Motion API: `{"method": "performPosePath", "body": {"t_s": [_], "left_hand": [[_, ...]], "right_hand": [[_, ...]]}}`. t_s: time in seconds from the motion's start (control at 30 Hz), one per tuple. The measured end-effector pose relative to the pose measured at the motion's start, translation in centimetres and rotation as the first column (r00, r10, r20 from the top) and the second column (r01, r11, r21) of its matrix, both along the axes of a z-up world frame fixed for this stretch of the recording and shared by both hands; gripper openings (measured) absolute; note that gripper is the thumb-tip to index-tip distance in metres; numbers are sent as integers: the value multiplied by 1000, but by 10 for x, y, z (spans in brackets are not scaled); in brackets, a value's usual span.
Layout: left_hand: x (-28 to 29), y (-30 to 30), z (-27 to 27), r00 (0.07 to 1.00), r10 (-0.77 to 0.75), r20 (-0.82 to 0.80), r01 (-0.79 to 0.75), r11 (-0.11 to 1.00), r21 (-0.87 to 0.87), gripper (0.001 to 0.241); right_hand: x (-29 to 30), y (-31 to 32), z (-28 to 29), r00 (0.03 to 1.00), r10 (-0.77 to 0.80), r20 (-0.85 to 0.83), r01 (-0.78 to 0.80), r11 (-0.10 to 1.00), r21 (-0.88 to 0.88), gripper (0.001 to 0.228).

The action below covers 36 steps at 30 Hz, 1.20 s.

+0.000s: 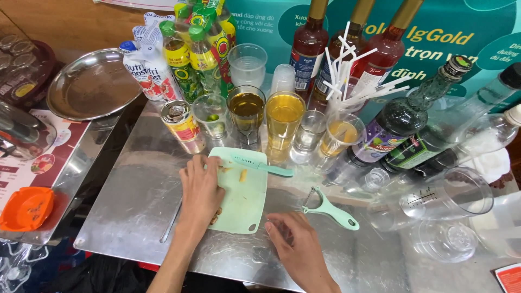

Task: The person walks to a bathroom to fill a plastic jug with water, then returns to a bar counter. They peel a piece of ginger using a peeler and chop it into small pieces on a cutting board using a knife.

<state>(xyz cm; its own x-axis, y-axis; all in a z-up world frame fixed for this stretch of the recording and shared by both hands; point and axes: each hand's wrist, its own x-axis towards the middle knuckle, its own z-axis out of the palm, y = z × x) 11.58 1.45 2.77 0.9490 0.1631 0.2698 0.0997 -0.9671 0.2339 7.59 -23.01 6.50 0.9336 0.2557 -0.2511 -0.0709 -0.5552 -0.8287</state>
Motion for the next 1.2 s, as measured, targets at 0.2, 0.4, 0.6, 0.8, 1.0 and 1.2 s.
{"method": "performPosePath", "body": {"t_s": [0.2, 0.4, 0.6, 0.8, 1.0, 1.2], "left_hand": [[-15, -7, 18, 974, -1, 225, 43, 982, -183, 25], [-74, 6, 1, 969, 122, 214, -18, 903, -430, 28], [-123, 36, -24, 919, 380, 105, -294, 838, -460, 20], [-125, 52, -27, 897, 409, -165, -440, 798, -412, 36], [-118, 46, -38, 912, 405, -66, -403, 854, -330, 32], [-115, 24, -41, 955, 268, 125, -205, 905, -374, 31]], "right_hand": [[10, -24, 7, 986, -148, -81, 127, 968, -215, 40], [31, -97, -54, 787, -38, 616, 263, 924, -279, 42], [30, -113, -61, 888, -66, 454, 253, 896, -364, 50], [43, -105, -66, 876, -50, 481, 240, 908, -342, 38], [51, -96, -67, 888, 16, 459, 172, 915, -365, 40], [56, -85, -60, 877, 42, 479, 151, 922, -358, 37]]}}
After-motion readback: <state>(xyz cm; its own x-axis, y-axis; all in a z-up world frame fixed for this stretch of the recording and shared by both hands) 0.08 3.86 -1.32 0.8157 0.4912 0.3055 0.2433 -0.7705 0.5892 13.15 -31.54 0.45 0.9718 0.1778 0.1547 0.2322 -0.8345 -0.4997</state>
